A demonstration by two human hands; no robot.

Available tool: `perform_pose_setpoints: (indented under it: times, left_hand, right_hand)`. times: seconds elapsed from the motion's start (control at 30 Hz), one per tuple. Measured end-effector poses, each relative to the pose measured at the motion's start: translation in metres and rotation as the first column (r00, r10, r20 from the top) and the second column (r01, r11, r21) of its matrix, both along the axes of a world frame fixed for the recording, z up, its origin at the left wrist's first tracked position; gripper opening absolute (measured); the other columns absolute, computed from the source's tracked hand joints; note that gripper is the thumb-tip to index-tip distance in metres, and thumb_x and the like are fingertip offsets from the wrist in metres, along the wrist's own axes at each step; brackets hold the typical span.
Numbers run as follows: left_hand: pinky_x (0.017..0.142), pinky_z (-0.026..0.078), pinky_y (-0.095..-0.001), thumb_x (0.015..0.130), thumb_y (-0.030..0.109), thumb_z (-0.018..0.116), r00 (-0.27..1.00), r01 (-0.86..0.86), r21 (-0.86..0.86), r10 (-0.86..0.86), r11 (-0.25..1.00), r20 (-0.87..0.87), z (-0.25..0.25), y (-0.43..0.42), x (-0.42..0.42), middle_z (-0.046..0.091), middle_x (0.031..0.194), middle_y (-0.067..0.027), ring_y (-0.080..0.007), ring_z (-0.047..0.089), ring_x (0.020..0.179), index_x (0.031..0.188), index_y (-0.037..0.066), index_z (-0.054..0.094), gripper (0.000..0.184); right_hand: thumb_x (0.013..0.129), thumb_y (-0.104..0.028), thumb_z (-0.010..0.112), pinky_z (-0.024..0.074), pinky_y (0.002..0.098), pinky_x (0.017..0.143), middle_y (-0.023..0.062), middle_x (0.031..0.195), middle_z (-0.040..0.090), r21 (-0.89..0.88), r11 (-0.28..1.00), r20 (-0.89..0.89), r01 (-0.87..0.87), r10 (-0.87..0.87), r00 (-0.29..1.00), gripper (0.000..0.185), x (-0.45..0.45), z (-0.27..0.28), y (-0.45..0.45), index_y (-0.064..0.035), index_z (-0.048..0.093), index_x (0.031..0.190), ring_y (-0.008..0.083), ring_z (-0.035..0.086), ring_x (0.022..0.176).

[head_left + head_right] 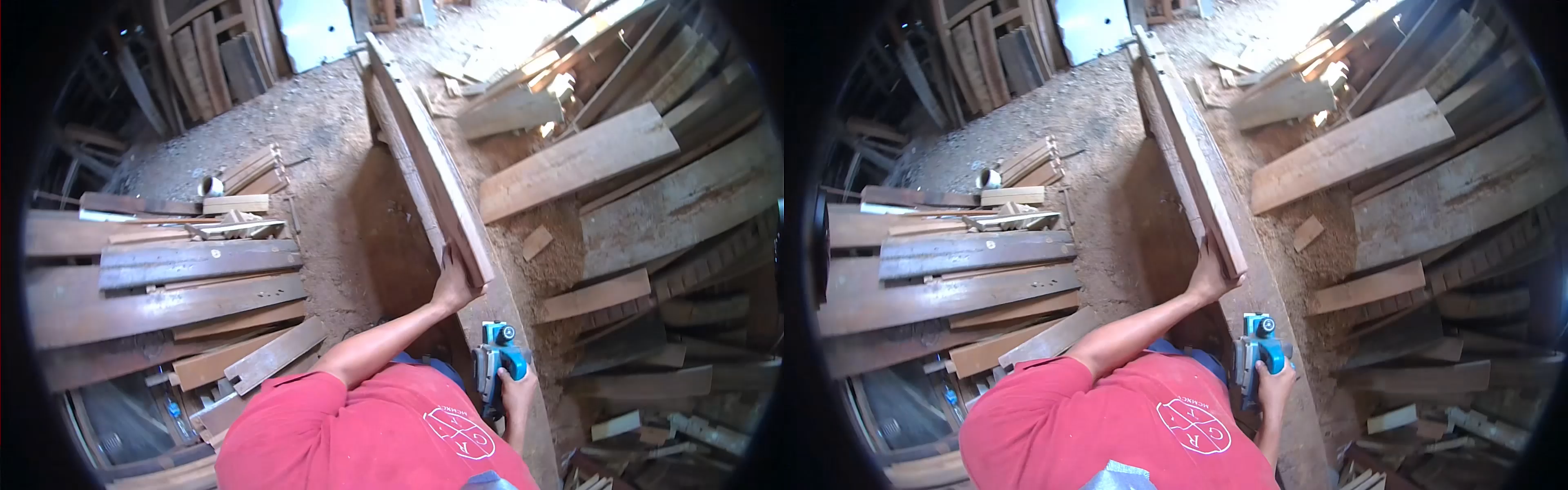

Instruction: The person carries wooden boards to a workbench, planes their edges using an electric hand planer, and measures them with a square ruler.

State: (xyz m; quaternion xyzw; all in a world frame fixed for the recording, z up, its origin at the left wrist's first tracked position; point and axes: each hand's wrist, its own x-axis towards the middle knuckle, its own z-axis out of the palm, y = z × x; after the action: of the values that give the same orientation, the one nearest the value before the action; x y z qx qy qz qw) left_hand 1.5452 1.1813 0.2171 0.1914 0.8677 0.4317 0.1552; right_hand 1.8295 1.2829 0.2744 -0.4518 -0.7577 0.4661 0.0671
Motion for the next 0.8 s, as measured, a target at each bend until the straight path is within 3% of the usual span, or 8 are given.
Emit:
perform_pose_setpoints:
  times: [0.07,0.1,0.23,0.27,0.3,0.37,0.47,0.8]
  left_hand:
    - [0.127,0.032,-0.0505,0.070,0.054,0.094,0.933,-0.044,0.131,0.088,0.990,-0.350,0.063,-0.009,-0.029,0.026,0.160,-0.0444,-0.0559,0.029,0.151,0.157,-0.019,0.015,0.139]
    - [0.125,0.034,-0.0501,0.069,0.058,0.094,0.808,-0.082,0.186,0.174,0.979,-0.562,0.093,-0.014,-0.043,0.035,0.156,-0.0448,-0.0552,0.037,0.148,0.155,-0.020,0.025,0.135]
    - [0.107,0.054,-0.0444,0.065,0.074,0.089,0.882,-0.131,0.308,0.252,0.942,-0.398,0.247,-0.047,-0.092,0.067,0.132,-0.0330,-0.0438,0.068,0.121,0.139,-0.017,0.055,0.122]
    - [0.107,0.054,-0.0444,0.065,0.074,0.089,0.872,-0.139,0.318,0.268,0.938,-0.409,0.257,-0.050,-0.105,0.067,0.132,-0.0330,-0.0438,0.068,0.121,0.139,-0.017,0.055,0.122]
    - [0.105,0.055,-0.0439,0.065,0.076,0.087,0.885,-0.136,0.321,0.261,0.937,-0.386,0.267,-0.051,-0.116,0.069,0.127,-0.0318,-0.0425,0.070,0.119,0.138,-0.016,0.058,0.121]
    - [0.102,0.056,-0.0435,0.065,0.079,0.085,0.894,-0.143,0.331,0.265,0.933,-0.360,0.277,-0.050,-0.123,0.072,0.123,-0.0306,-0.0412,0.071,0.116,0.136,-0.015,0.060,0.120]
    - [0.102,0.055,-0.0403,0.062,0.082,0.085,0.877,-0.189,0.237,0.272,0.953,-0.396,0.283,-0.051,-0.127,0.074,0.122,-0.0289,-0.0362,0.072,0.118,0.139,-0.012,0.061,0.124]
    - [0.107,0.052,-0.0384,0.062,0.081,0.085,0.930,-0.139,0.293,0.227,0.946,-0.291,0.268,-0.073,-0.118,0.068,0.135,-0.0290,-0.0325,0.069,0.125,0.146,-0.017,0.052,0.134]
  right_hand:
    - [0.079,-0.009,0.086,0.0563,0.0450,0.085,0.0212,0.095,0.078,0.026,0.997,0.018,-0.071,0.071,0.997,0.032,-0.006,0.000,0.006,0.0031,0.075,0.107,0.0342,0.076,0.090]
    - [0.079,-0.010,0.087,0.0564,0.0449,0.085,0.0208,0.095,0.078,0.052,0.991,0.061,-0.119,0.116,0.991,0.032,-0.008,0.002,0.009,0.0030,0.075,0.107,0.0341,0.076,0.090]
    - [0.081,-0.013,0.087,0.0573,0.0435,0.081,0.0209,0.095,0.079,0.053,0.980,-0.021,-0.191,0.193,0.981,0.031,-0.016,0.013,0.018,0.0020,0.076,0.106,0.0313,0.077,0.087]
    - [0.083,-0.011,0.085,0.0545,0.0357,0.071,0.0089,0.082,0.076,0.092,0.974,-0.093,-0.205,0.213,0.973,0.026,-0.014,0.002,0.023,0.0009,0.077,0.105,0.0158,0.069,0.074]
    - [0.083,-0.011,0.085,0.0545,0.0357,0.071,0.0089,0.082,0.076,0.106,0.971,-0.104,-0.213,0.224,0.969,0.026,-0.015,-0.003,0.030,0.0009,0.077,0.105,0.0158,0.069,0.074]
    - [0.083,-0.016,0.087,0.0573,0.0427,0.077,0.0185,0.090,0.079,0.026,0.971,-0.036,-0.238,0.239,0.970,0.029,-0.015,-0.007,0.042,0.0013,0.077,0.104,0.0281,0.077,0.082]
    - [0.084,-0.020,0.087,0.0568,0.0415,0.076,0.0174,0.087,0.078,0.001,0.964,-0.092,-0.264,0.263,0.960,0.031,-0.019,-0.004,0.049,0.0012,0.077,0.105,0.0249,0.076,0.079]
    - [0.088,-0.024,0.084,0.0561,0.0402,0.079,0.0172,0.092,0.079,-0.020,0.958,-0.103,-0.287,0.284,0.953,0.033,-0.022,0.018,0.063,-0.0001,0.077,0.111,0.0239,0.075,0.083]
